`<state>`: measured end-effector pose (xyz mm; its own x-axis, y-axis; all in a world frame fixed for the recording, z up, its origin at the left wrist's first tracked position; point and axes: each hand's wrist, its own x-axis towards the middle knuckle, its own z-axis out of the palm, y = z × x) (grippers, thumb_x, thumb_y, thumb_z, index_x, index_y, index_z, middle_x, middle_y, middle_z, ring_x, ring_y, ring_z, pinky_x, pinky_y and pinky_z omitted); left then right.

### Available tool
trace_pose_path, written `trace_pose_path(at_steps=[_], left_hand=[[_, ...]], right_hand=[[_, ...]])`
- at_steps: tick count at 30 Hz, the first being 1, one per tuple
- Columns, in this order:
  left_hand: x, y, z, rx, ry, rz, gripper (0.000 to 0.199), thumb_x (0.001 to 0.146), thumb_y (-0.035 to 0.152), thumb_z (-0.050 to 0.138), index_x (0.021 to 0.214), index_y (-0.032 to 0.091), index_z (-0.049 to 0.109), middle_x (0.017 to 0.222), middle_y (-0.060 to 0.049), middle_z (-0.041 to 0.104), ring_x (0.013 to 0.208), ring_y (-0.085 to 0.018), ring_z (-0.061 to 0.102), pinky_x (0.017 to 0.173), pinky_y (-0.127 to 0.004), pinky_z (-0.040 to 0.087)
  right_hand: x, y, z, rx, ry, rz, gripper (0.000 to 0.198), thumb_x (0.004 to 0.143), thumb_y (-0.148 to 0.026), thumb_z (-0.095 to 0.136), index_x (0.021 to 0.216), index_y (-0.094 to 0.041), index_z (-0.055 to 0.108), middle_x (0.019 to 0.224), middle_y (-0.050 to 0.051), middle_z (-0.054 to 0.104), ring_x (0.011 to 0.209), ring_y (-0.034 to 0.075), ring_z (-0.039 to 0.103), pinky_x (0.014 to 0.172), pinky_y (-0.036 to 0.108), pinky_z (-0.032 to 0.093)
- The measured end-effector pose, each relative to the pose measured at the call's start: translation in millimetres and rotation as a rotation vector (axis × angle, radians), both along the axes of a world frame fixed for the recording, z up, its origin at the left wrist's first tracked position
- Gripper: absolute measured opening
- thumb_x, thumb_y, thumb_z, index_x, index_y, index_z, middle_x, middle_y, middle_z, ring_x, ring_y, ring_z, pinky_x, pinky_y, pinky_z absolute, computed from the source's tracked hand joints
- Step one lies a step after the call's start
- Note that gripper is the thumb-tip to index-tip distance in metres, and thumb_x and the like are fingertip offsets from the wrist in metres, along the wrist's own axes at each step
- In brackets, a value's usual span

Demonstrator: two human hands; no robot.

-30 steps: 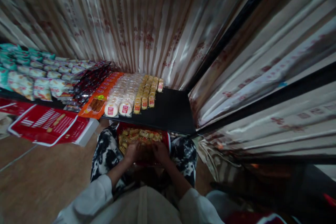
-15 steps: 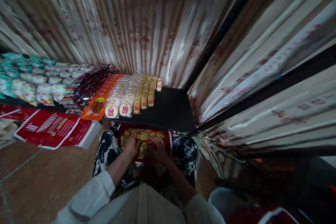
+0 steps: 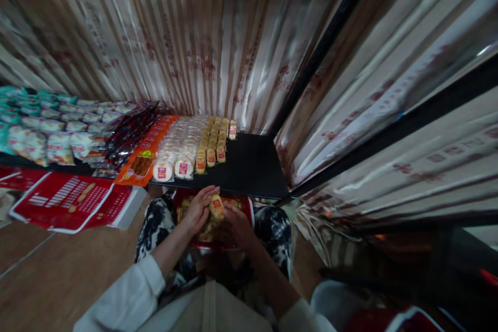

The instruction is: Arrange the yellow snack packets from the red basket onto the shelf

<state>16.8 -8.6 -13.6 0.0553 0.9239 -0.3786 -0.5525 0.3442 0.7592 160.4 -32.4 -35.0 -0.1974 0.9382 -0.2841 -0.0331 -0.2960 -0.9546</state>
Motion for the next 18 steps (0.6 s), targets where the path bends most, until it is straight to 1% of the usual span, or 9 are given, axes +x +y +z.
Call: trace_pose_path(at_steps=[3,5,9,11,13,14,16,18], left_hand=[[4,6,9.6,0.005,0.010,-0.004,0.035,0.070,0.017,0.062,0.105,0.016,0.059,0.126,-0.012,0.059,0.113,-0.020,0.056,0.092,-0.029,0.046],[6,11,12.7,0.012,0.060,-0.023,0.037,0.069,0.020,0.065,0.106,0.016,0.060,0.121,-0.011,0.061,0.105,-0.018,0.060,0.088,-0.028,0.047],[9,18,10.6,0.034,0.245,-0.096,0.041,0.066,0.027,0.069,0.105,0.016,0.061,0.102,-0.008,0.068,0.087,-0.016,0.063,0.077,-0.026,0.049],[10,20,8.0,0.035,0.342,-0.089,0.043,0.062,0.025,0.072,0.103,0.016,0.061,0.095,-0.005,0.068,0.080,-0.014,0.063,0.072,-0.024,0.049],[13,21,6.8,0.015,0.400,-0.090,0.047,0.059,0.021,0.074,0.104,0.017,0.060,0.090,-0.003,0.067,0.072,-0.011,0.061,0.068,-0.022,0.048],[15,22,6.9,-0.005,0.401,-0.097,0.048,0.059,0.020,0.074,0.105,0.017,0.060,0.088,-0.002,0.066,0.070,-0.010,0.061,0.066,-0.022,0.048],[21,24,8.5,-0.053,0.331,-0.078,0.042,0.061,0.019,0.073,0.101,0.018,0.060,0.088,-0.002,0.065,0.070,-0.010,0.061,0.068,-0.023,0.050],[30,28,10.3,-0.110,0.222,0.015,0.031,0.064,0.016,0.072,0.093,0.017,0.060,0.090,-0.003,0.065,0.075,-0.011,0.062,0.072,-0.026,0.052]], right_hand=[[2,8,4,-0.073,0.191,-0.013,0.043,0.067,-0.045,0.069,0.103,-0.023,0.062,0.098,0.006,0.070,0.092,0.024,0.065,0.083,0.040,0.051],[6,15,8,-0.052,0.221,-0.045,0.046,0.064,-0.044,0.073,0.102,-0.022,0.062,0.100,0.006,0.070,0.092,0.024,0.065,0.084,0.039,0.050],[21,35,17,-0.005,0.138,-0.046,0.042,0.062,-0.045,0.075,0.094,-0.019,0.066,0.092,0.005,0.071,0.085,0.021,0.065,0.081,0.036,0.050],[28,45,20,-0.005,0.089,-0.051,0.042,0.061,-0.046,0.075,0.092,-0.019,0.067,0.087,0.004,0.071,0.081,0.020,0.065,0.079,0.035,0.051],[32,54,22,0.004,0.084,-0.107,0.047,0.059,-0.047,0.076,0.096,-0.019,0.065,0.088,0.005,0.070,0.082,0.019,0.065,0.079,0.035,0.051],[33,58,22,0.013,0.097,-0.151,0.050,0.059,-0.047,0.076,0.099,-0.019,0.063,0.091,0.005,0.070,0.083,0.019,0.065,0.079,0.035,0.051],[33,63,21,0.032,0.133,-0.240,0.056,0.061,-0.047,0.074,0.108,-0.020,0.059,0.099,0.006,0.068,0.089,0.020,0.065,0.081,0.034,0.051],[31,66,17,0.036,0.152,-0.298,0.057,0.064,-0.046,0.072,0.112,-0.021,0.055,0.104,0.007,0.067,0.094,0.020,0.064,0.084,0.034,0.051]])
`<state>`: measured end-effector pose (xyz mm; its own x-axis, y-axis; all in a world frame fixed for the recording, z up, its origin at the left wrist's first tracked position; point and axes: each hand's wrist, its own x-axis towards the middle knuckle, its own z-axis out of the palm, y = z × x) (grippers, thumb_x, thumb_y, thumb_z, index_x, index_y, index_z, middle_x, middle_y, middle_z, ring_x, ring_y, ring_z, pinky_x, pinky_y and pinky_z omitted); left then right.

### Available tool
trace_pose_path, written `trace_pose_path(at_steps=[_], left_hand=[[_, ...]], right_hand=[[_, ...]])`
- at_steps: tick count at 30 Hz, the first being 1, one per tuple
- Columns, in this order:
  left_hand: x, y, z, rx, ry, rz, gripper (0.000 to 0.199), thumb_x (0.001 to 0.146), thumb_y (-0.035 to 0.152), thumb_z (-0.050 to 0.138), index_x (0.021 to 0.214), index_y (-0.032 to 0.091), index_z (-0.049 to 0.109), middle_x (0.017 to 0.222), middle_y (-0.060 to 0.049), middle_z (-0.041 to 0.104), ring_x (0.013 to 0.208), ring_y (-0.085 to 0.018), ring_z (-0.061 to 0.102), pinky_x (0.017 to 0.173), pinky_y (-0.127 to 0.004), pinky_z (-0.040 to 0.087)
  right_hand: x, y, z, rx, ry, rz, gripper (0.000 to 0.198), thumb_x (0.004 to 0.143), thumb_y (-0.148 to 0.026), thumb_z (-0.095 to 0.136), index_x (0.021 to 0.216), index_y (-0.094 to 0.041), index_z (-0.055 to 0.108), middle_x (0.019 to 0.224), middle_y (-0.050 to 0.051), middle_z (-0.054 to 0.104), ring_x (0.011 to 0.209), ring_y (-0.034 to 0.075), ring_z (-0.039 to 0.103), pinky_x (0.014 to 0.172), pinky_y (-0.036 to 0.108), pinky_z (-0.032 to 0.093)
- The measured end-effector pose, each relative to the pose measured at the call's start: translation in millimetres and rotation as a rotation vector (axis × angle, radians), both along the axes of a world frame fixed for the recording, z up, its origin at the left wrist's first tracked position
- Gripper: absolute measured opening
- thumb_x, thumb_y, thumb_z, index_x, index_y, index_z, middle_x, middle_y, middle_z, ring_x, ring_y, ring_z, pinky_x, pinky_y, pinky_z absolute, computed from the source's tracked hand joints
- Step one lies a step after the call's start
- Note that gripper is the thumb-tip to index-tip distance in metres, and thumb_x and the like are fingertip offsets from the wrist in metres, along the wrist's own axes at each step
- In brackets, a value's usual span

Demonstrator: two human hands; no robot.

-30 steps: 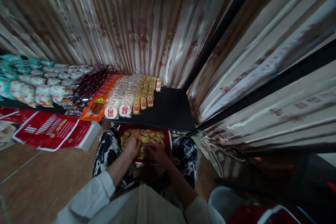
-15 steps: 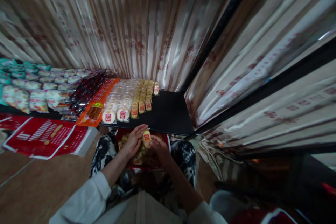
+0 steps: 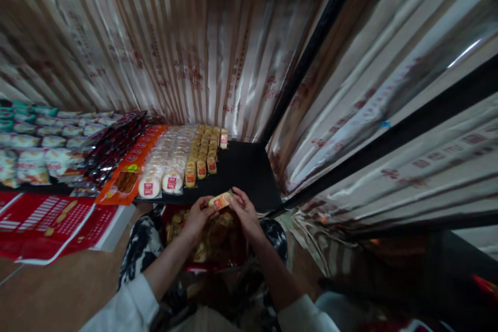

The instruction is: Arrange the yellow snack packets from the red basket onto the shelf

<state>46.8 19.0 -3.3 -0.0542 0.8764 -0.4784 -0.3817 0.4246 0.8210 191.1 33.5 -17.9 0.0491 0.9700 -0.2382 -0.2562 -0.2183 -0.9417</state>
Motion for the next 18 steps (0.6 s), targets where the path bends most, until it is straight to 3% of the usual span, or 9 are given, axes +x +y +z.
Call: trace_pose_path(at_steps=[4,11,14,18], left_hand=[[19,14,-1.5,-0.015,-0.113,0.176,0.024,0.068,0.010,0.070,0.086,0.016,0.055,0.087,-0.003,0.062,0.075,-0.010,0.062,0.076,-0.028,0.054],[40,52,-10.4,0.104,-0.010,0.117,0.031,0.066,0.017,0.071,0.092,0.016,0.053,0.084,-0.002,0.064,0.077,-0.013,0.064,0.082,-0.033,0.053],[47,73,-11.1,0.095,0.149,0.105,0.036,0.070,0.010,0.063,0.105,0.014,0.054,0.101,-0.008,0.065,0.086,-0.015,0.065,0.085,-0.032,0.051],[59,94,-11.0,0.027,0.252,0.121,0.049,0.075,0.009,0.056,0.123,0.015,0.048,0.129,-0.013,0.053,0.106,-0.019,0.060,0.090,-0.031,0.049]], right_hand=[[-6,5,-9,-0.016,0.028,0.020,0.049,0.065,-0.043,0.072,0.106,-0.020,0.056,0.100,0.007,0.068,0.095,0.021,0.064,0.087,0.036,0.051],[-6,45,-11,0.079,-0.075,-0.090,0.039,0.062,-0.041,0.071,0.093,-0.019,0.059,0.091,0.007,0.070,0.088,0.021,0.065,0.087,0.037,0.050],[0,75,-9,0.112,-0.132,-0.132,0.038,0.062,-0.041,0.069,0.092,-0.019,0.059,0.089,0.006,0.069,0.084,0.020,0.065,0.084,0.035,0.050],[9,120,-8,0.156,-0.244,-0.147,0.036,0.064,-0.040,0.065,0.093,-0.019,0.059,0.083,0.004,0.068,0.078,0.018,0.064,0.078,0.032,0.051]])
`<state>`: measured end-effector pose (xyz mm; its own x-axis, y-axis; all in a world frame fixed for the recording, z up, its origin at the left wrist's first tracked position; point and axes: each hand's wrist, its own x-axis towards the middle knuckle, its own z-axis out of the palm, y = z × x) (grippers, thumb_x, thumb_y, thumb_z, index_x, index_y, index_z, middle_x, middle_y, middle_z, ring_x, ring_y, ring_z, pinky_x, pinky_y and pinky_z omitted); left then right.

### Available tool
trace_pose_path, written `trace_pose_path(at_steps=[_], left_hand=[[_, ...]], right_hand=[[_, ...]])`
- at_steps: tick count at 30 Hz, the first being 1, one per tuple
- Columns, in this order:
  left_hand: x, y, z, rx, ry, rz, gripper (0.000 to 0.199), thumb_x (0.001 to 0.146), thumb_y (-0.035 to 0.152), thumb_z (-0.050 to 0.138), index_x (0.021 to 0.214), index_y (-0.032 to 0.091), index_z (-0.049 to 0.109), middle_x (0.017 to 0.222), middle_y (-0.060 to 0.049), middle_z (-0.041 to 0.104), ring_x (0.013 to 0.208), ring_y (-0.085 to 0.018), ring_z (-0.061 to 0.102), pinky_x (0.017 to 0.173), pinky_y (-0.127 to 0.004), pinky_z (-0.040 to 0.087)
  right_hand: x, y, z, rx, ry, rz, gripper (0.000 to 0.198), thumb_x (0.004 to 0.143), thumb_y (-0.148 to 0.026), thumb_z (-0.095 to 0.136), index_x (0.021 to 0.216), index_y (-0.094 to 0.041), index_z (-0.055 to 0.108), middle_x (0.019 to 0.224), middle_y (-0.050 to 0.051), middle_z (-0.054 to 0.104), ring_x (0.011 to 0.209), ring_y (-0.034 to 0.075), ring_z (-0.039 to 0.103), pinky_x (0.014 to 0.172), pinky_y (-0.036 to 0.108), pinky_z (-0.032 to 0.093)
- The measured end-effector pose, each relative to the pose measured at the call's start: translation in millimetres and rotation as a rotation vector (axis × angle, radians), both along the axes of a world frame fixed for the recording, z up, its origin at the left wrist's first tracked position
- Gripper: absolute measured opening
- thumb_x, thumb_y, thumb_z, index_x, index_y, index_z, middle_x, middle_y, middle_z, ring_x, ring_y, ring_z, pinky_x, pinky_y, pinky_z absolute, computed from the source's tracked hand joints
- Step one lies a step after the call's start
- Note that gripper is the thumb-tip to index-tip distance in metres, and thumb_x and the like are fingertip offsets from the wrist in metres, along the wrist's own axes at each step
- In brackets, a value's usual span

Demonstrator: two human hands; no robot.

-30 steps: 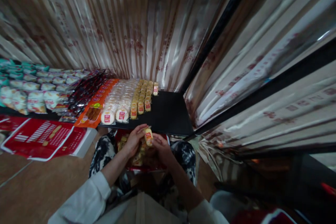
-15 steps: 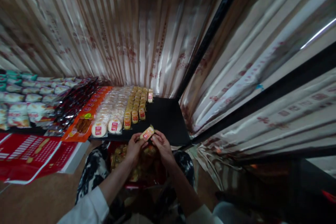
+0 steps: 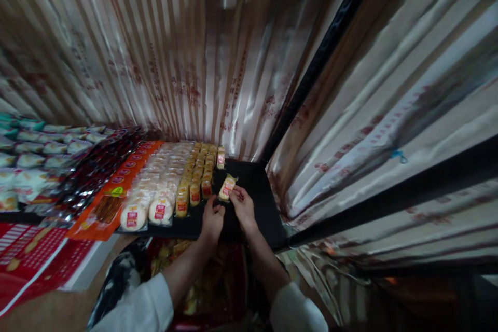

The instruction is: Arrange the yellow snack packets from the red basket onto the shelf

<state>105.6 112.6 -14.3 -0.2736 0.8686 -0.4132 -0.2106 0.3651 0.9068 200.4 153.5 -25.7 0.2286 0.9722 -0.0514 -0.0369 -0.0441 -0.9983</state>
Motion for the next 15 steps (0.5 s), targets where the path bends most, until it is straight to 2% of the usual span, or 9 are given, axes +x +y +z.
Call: trace_pose_path(at_steps=[5,10,15], left_hand=[[14,21,13.6,0.073,-0.099,-0.069,0.051,0.083,0.019,0.051,0.133,0.017,0.042,0.142,-0.011,0.042,0.125,-0.021,0.047,0.097,-0.027,0.044],[24,51,32.3,0.077,-0.239,-0.103,0.047,0.090,0.025,0.040,0.137,0.023,0.038,0.148,-0.006,0.033,0.132,-0.020,0.037,0.105,-0.032,0.038],[27,80,28.4,0.080,-0.301,-0.071,0.046,0.092,0.030,0.037,0.138,0.024,0.037,0.147,-0.003,0.036,0.134,-0.018,0.033,0.109,-0.033,0.032]], right_hand=[[5,53,-2,0.091,-0.254,-0.022,0.031,0.071,-0.038,0.058,0.095,-0.020,0.061,0.080,0.001,0.067,0.075,0.016,0.063,0.075,0.031,0.051],[-2,92,-10,0.155,-0.441,-0.017,0.030,0.074,-0.033,0.054,0.100,-0.021,0.063,0.086,0.001,0.067,0.079,0.016,0.062,0.077,0.029,0.049],[-9,115,-20,0.118,-0.524,-0.005,0.030,0.076,-0.030,0.054,0.103,-0.021,0.063,0.090,0.002,0.066,0.080,0.016,0.061,0.078,0.030,0.049]])
